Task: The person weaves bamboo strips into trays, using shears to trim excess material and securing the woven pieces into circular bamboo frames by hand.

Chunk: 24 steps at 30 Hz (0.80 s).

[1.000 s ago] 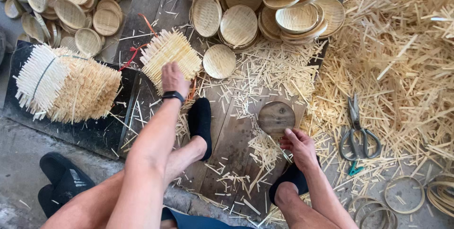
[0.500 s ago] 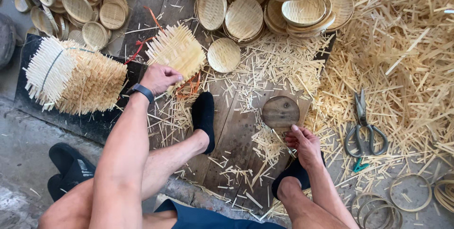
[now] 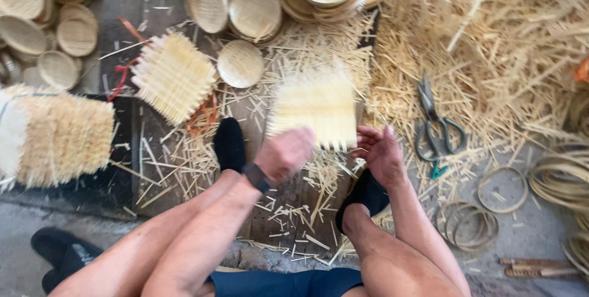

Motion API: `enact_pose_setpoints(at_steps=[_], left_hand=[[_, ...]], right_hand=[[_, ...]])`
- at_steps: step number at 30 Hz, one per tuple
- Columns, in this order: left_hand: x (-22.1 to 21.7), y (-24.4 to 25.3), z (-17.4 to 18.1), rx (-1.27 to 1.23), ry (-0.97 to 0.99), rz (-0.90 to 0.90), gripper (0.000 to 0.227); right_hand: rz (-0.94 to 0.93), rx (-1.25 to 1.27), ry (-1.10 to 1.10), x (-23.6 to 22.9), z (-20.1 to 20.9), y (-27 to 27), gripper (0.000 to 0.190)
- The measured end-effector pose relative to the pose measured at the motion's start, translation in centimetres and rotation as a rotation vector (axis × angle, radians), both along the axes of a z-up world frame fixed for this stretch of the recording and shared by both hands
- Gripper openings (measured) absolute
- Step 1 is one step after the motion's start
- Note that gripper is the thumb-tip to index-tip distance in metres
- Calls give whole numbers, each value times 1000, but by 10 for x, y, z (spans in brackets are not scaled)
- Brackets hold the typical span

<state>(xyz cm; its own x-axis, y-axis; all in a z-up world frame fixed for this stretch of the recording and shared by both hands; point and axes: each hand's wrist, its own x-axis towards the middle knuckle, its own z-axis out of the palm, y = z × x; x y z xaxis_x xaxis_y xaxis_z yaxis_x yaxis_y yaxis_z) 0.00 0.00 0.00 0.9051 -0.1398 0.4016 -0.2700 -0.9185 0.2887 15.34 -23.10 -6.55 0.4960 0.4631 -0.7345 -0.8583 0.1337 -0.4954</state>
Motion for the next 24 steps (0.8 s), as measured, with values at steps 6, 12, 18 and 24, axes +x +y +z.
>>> enact_pose_setpoints(at_steps=[6,12,18,24], left_hand=[[-14,-33,-34,-433,125,113,36],[-3,16,-132,-1671,672,809,21],[-16,35,-118,-2254,561,702,20],[-55,106,-61,-1917,-97,1058,14]], right_hand=[[231,-189,-269,-11,-23,-15,21],[221,-254,-395,-14,-26,-5,22],[107,-220,-411,-8,-17,-8,18],[-286,118,-178,9,-27,-24,10]])
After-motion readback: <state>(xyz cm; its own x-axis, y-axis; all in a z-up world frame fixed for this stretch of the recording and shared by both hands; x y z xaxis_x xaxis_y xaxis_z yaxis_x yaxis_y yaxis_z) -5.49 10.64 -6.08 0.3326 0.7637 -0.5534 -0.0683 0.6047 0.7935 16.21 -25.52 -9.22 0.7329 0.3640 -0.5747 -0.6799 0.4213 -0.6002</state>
